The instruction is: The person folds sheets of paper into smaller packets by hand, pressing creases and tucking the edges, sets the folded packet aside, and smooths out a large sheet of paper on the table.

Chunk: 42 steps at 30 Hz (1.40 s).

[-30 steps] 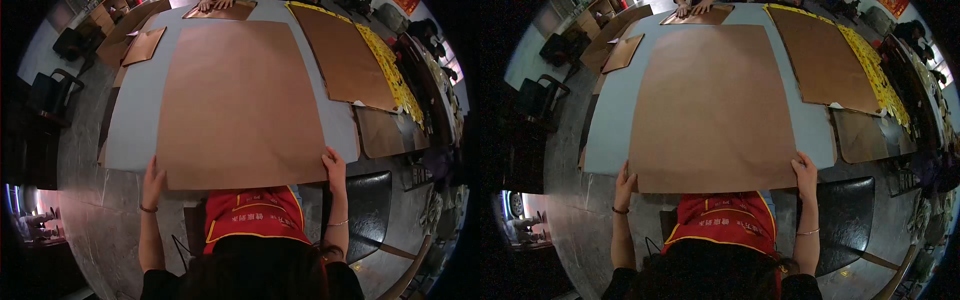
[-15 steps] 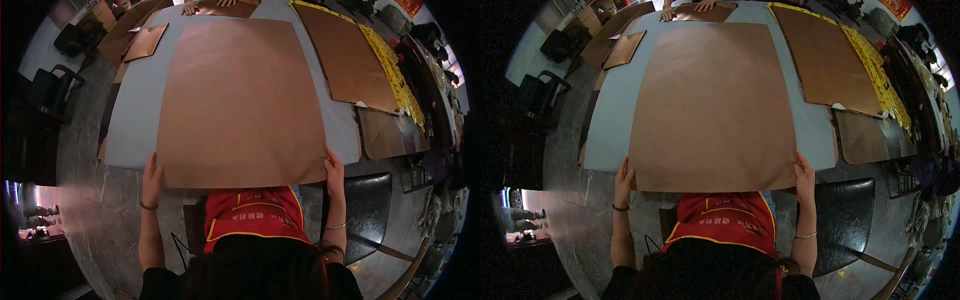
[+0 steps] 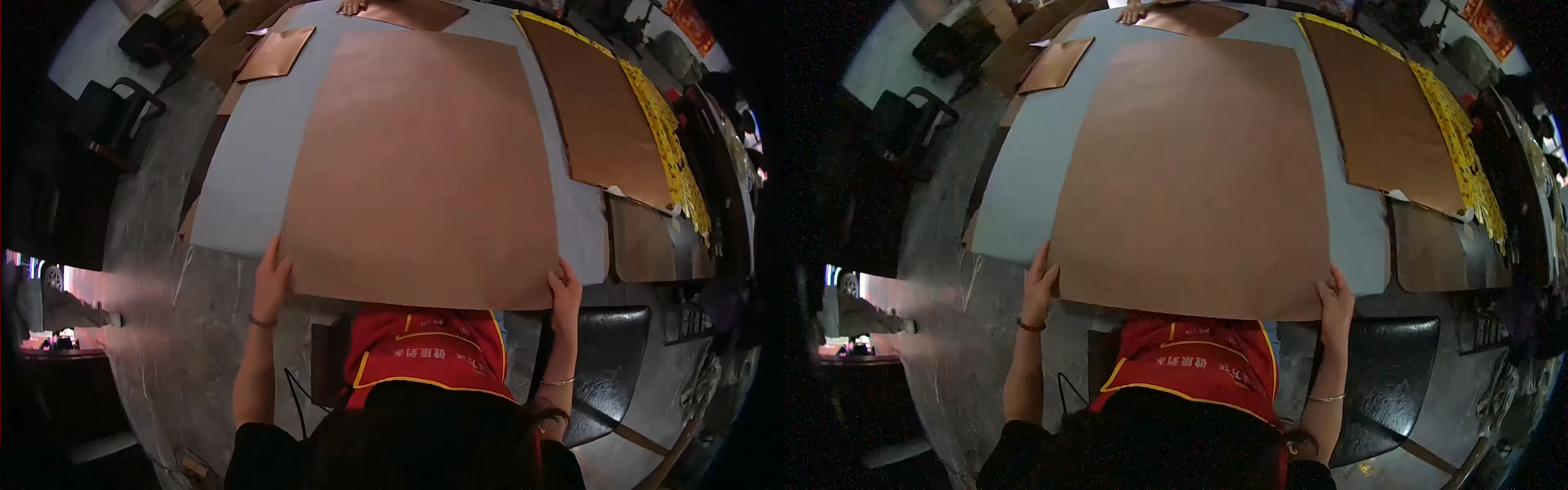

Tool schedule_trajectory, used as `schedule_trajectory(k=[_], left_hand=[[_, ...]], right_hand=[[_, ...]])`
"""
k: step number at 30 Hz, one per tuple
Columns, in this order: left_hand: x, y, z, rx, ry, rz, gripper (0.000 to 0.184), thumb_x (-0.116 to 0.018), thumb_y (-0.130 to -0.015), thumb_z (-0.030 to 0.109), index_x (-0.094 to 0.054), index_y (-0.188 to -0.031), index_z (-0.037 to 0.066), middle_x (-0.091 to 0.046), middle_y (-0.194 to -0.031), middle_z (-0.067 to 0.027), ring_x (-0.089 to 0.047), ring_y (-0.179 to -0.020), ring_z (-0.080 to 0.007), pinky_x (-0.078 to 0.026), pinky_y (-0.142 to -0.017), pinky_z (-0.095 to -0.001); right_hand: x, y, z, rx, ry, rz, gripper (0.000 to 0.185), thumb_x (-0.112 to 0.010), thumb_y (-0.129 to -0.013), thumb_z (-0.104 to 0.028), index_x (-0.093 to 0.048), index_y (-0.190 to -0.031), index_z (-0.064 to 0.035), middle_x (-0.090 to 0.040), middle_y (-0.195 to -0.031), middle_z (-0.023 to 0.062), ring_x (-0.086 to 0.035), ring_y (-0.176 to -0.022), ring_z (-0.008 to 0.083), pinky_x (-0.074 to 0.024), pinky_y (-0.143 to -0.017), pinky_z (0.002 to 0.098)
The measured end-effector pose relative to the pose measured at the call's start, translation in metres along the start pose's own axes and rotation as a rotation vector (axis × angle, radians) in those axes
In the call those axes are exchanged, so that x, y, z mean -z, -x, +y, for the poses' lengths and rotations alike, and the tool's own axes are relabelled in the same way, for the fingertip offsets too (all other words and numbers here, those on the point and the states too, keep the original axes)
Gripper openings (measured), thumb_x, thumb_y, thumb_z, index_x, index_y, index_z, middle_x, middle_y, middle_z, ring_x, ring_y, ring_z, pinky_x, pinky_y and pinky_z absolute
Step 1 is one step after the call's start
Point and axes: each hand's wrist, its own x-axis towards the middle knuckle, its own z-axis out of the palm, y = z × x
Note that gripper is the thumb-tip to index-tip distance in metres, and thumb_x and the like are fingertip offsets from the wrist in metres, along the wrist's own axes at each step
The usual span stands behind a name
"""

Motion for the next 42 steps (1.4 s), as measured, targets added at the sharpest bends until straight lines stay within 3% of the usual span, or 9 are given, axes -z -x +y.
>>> schedule_trajectory(k=[9,11,24,33,35,36,38,40,42], left_hand=[[0.005,0.005,-0.008,0.262,-0.131,0.046,0.054,-0.049,-0.097,0.015,-0.029,-0.145,0.003,-0.045,-0.14,-0.0115,-0.047,-0.123,-0.0186,-0.04,-0.098,-0.0317],[0.005,0.001,-0.028,-0.089,-0.093,0.041,0.05,-0.048,-0.097,0.013,-0.032,-0.143,0.0,-0.046,-0.139,-0.0119,-0.047,-0.124,-0.0186,-0.039,-0.1,-0.0306],[-0.012,0.019,-0.005,0.01,-0.127,0.101,0.051,-0.048,-0.098,0.016,-0.031,-0.143,0.0,-0.037,-0.145,-0.0128,-0.039,-0.131,-0.0199,-0.035,-0.105,-0.0326],[-0.015,0.014,-0.006,0.15,0.047,0.135,0.048,-0.048,-0.097,0.014,-0.036,-0.141,0.001,-0.041,-0.143,-0.0108,-0.043,-0.127,-0.0202,-0.038,-0.102,-0.0332],[-0.017,0.017,-0.002,0.078,-0.033,0.167,0.047,-0.049,-0.097,0.015,-0.037,-0.141,0.002,-0.043,-0.14,-0.0098,-0.046,-0.124,-0.0191,-0.039,-0.1,-0.0318],[-0.02,0.016,0.002,0.119,0.029,0.205,0.045,-0.048,-0.095,0.009,-0.041,-0.139,0.001,-0.051,-0.131,-0.0068,-0.053,-0.097,-0.0096,-0.044,-0.081,-0.0225],[-0.01,0.012,-0.02,0.012,-0.007,0.136,0.047,-0.05,-0.097,0.017,-0.039,-0.141,0.004,-0.049,-0.133,-0.0083,-0.053,-0.109,-0.0147,-0.046,-0.085,-0.0262],[-0.016,0.012,-0.011,0.038,-0.019,0.159,0.046,-0.05,-0.097,0.016,-0.039,-0.141,0.005,-0.058,-0.112,-0.003,-0.05,-0.08,-0.0057,-0.04,-0.065,-0.0206],[-0.076,0.015,0.055,0.136,0.119,0.31,0.046,-0.049,-0.097,0.015,-0.039,-0.141,0.005,-0.056,-0.102,0.0001,-0.041,-0.073,-0.0042,-0.035,-0.06,-0.0201]], right_hand=[[0.003,-0.008,0.0,0.052,0.003,0.027,0.048,-0.056,-0.092,-0.011,-0.043,-0.135,0.0054,-0.057,-0.119,0.0162,-0.057,-0.106,0.0217,-0.0465,-0.089,0.0337],[0.008,-0.012,0.005,0.053,0.088,0.064,0.045,-0.056,-0.092,-0.013,-0.046,-0.133,0.0035,-0.058,-0.118,0.0149,-0.058,-0.104,0.0208,-0.0468,-0.087,0.0327],[0.002,-0.014,-0.001,0.121,0.288,0.108,0.047,-0.053,-0.096,-0.025,-0.047,-0.133,0.0036,-0.06,-0.114,0.0122,-0.057,-0.103,0.0194,-0.045,-0.088,0.0313],[0.022,0.01,0.001,-0.054,-0.099,0.111,0.048,-0.059,-0.093,-0.019,-0.042,-0.133,0.0002,-0.062,-0.1,0.0073,-0.06,-0.091,0.0147,-0.05,-0.078,0.0283],[0.017,0.02,0.001,-0.067,-0.077,0.093,0.047,-0.059,-0.092,-0.018,-0.041,-0.132,-0.0007,-0.063,-0.099,0.0078,-0.061,-0.089,0.0144,-0.0507,-0.075,0.0285],[0.015,0.026,-0.001,-0.076,-0.056,0.076,0.046,-0.059,-0.092,-0.017,-0.04,-0.131,-0.0015,-0.063,-0.098,0.0083,-0.061,-0.087,0.0141,-0.0513,-0.073,0.0286],[0.013,0.028,-0.001,-0.122,-0.069,0.068,0.046,-0.059,-0.092,-0.014,-0.037,-0.13,-0.0021,-0.064,-0.095,0.0102,-0.062,-0.086,0.0141,-0.0513,-0.071,0.0288],[0.021,0.021,0.007,-0.078,-0.093,0.047,0.044,-0.061,-0.09,-0.013,-0.04,-0.128,-0.0068,-0.065,-0.093,0.0079,-0.063,-0.079,0.0148,-0.0523,-0.067,0.0271],[0.022,0.023,0.001,-0.067,-0.154,0.042,0.041,-0.06,-0.09,-0.01,-0.041,-0.125,-0.0022,-0.065,-0.095,0.0111,-0.06,-0.082,0.0134,-0.0497,-0.07,0.0278]])
